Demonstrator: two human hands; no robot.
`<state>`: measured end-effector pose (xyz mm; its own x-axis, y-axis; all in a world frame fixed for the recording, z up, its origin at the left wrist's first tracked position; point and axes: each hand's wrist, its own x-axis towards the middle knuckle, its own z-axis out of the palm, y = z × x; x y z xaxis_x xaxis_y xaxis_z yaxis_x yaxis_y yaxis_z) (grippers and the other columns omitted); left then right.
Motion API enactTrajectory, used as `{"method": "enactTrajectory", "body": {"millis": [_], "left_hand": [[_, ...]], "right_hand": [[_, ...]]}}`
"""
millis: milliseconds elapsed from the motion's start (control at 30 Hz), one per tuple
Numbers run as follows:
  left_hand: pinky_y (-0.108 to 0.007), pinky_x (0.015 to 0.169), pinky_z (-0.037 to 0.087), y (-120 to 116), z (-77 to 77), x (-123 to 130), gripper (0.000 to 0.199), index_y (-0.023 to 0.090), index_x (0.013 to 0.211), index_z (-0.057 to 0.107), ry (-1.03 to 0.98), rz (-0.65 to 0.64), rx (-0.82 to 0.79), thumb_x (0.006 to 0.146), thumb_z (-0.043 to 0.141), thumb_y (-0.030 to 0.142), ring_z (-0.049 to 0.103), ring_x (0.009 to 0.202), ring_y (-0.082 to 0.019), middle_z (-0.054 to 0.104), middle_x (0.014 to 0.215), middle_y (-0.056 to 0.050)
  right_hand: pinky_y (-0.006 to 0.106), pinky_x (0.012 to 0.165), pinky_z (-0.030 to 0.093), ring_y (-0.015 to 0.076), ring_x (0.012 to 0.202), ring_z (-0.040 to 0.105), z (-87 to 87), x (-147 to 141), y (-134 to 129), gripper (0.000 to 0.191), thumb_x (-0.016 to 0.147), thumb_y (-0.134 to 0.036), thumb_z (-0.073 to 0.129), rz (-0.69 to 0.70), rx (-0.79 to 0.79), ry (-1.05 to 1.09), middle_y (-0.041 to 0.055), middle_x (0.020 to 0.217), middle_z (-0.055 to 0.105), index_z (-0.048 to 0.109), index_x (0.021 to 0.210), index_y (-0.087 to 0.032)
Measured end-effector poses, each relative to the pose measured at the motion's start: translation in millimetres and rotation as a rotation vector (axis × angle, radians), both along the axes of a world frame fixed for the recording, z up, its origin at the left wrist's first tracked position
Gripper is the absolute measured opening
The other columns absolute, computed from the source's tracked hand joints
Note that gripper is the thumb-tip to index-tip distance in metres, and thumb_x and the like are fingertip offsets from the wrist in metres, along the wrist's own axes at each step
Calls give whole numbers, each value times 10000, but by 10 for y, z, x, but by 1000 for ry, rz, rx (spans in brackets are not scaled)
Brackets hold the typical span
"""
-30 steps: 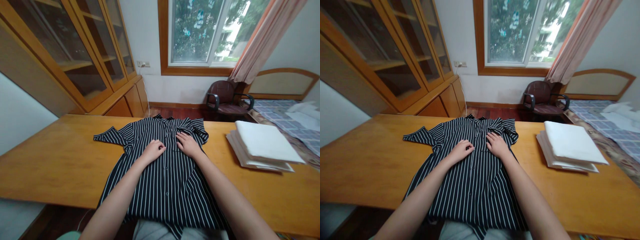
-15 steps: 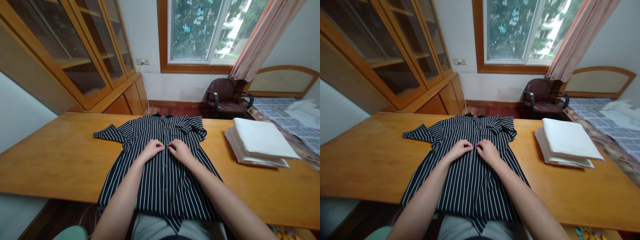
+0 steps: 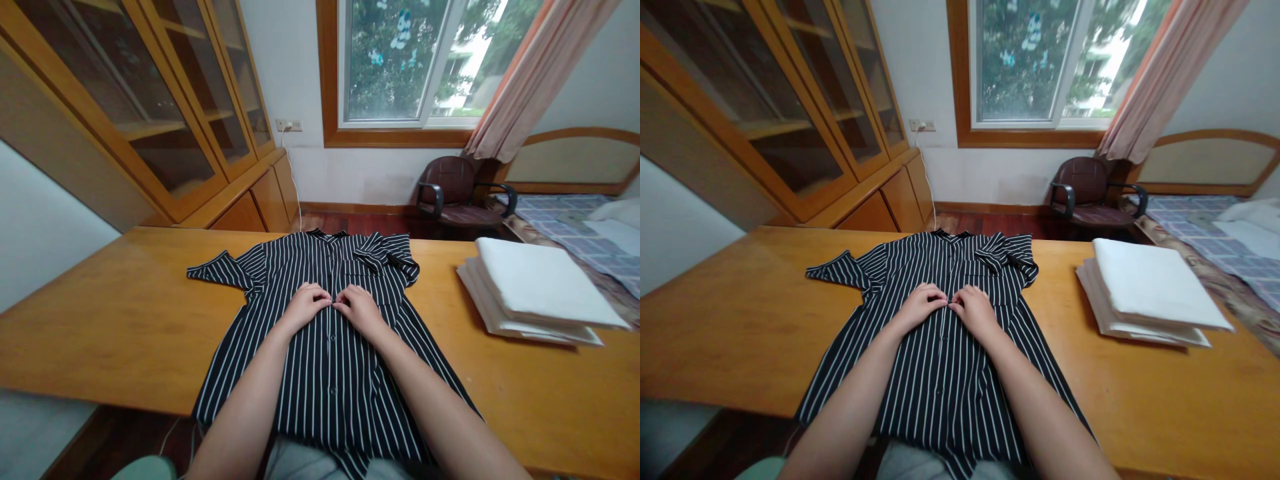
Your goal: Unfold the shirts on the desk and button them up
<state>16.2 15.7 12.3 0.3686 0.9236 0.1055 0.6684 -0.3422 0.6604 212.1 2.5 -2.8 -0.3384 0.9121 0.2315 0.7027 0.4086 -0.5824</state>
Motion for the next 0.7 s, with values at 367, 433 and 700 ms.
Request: {"method": "enactTrajectory", "body": {"millis": [367,433,700], "left_hand": [[-366,883,433,19,-8,-19,131,237,790,748,-29,21,-28,848,660,314,590,902,-216,685,825,-11],[-365,882,431,22,-7,-24,135,237,799,747,-22,13,-31,853,657,321,588,907,-217,683,825,-10],[-370,877,427,8,61,-18,163,232,806,748,-5,-20,-55,858,649,351,586,907,-222,682,831,-14]], "right_hand": [[309,815,416,181,873,577,13,28,7,89,902,-279,684,-9,-32,55,-1,858,667,678,829,-230],[310,813,416,183,867,579,20,27,7,104,903,-280,680,-18,-39,72,0,847,669,679,814,-226],[319,828,424,185,859,590,77,13,-11,111,889,-257,688,-55,-68,109,0,826,674,689,784,-223]]}}
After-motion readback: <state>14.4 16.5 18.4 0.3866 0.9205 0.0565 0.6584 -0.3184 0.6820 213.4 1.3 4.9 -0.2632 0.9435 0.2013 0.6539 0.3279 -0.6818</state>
